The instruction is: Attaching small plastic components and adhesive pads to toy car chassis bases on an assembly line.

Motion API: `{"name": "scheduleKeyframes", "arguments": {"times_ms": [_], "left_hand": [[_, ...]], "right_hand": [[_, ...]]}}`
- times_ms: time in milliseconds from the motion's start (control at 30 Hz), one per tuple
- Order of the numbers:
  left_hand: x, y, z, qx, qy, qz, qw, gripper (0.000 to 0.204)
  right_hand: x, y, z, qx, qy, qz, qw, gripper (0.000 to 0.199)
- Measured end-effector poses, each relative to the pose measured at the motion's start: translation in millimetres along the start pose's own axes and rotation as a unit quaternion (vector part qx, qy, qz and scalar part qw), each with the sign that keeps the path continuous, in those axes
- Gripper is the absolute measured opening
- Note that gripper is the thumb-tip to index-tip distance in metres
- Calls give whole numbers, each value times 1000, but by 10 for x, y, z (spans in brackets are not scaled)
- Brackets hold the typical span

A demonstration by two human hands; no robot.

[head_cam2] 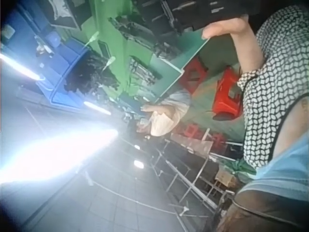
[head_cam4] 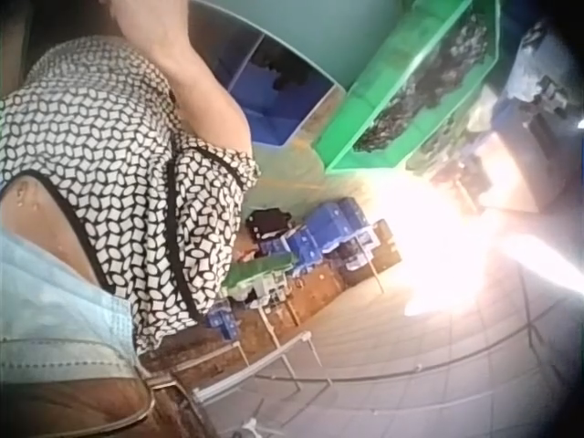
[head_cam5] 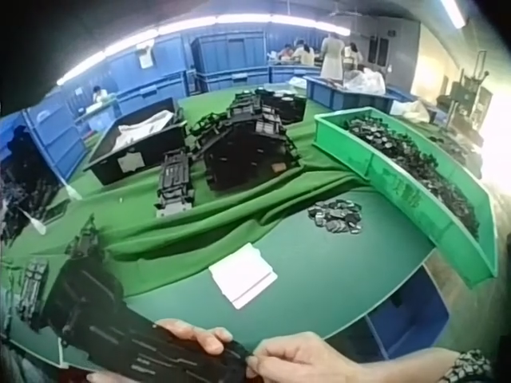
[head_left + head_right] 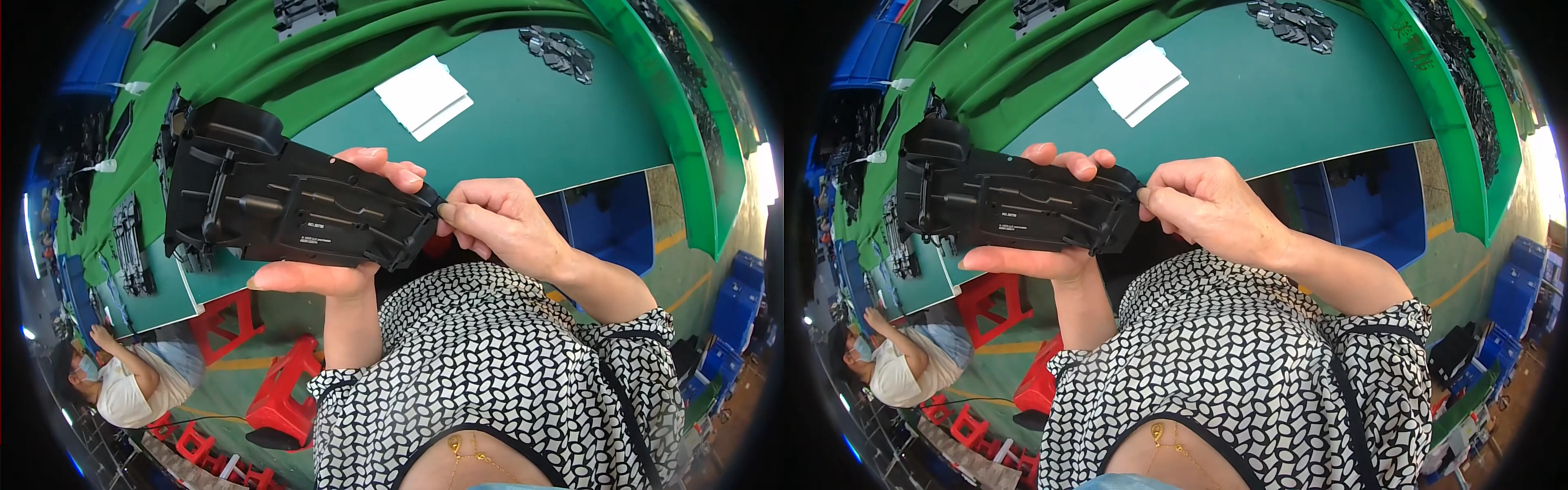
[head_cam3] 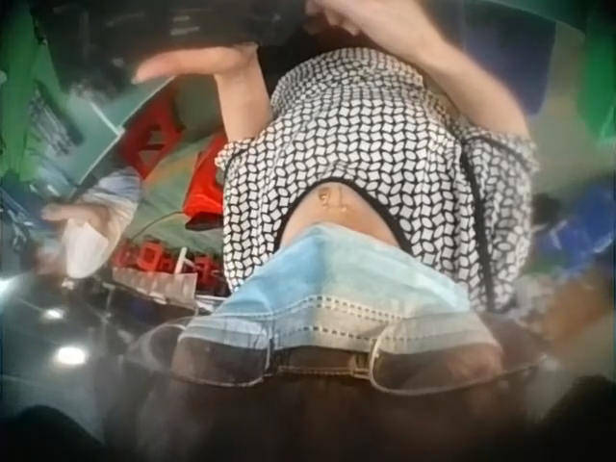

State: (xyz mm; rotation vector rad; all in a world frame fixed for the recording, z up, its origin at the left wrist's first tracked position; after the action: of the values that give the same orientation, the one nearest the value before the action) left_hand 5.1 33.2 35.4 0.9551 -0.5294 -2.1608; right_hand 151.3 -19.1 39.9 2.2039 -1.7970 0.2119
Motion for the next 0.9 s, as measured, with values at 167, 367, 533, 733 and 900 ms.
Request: {"name": "scheduleKeyframes", "arguments": {"times_ms": [167,367,533,733,900], "left_hand": [[4,-8,-15,4,-11,8,1000,114],[0,29,-6,29,21,18,999,112],[22,-68,7,-62,-51,-26,996,106],[13,-25,-11,-9,-10,-24,1000,104],[17,-18,-15,3,-7,-16,1000,100]], "right_hand": [[5,-15,8,3,-2,1,1000,26],[6,-20,5,12,11,-10,1000,26],[3,-14,-3,17,6,-5,1000,27],[3,-9,-18,22,-12,-8,1000,27],[10,-8,-14,16,-15,-3,1000,27]]}}
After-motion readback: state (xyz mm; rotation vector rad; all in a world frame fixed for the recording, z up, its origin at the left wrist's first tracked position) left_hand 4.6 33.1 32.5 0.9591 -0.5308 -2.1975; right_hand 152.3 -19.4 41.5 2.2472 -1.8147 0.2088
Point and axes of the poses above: each hand's wrist, its own x-axis away from the middle knuckle, its own y-axis out of the palm, z = x × y, the point moved 4 cm from there along -x, towards the middle knuckle, and after that the axes turned 10 degrees about -y, right-handed, at the moved point
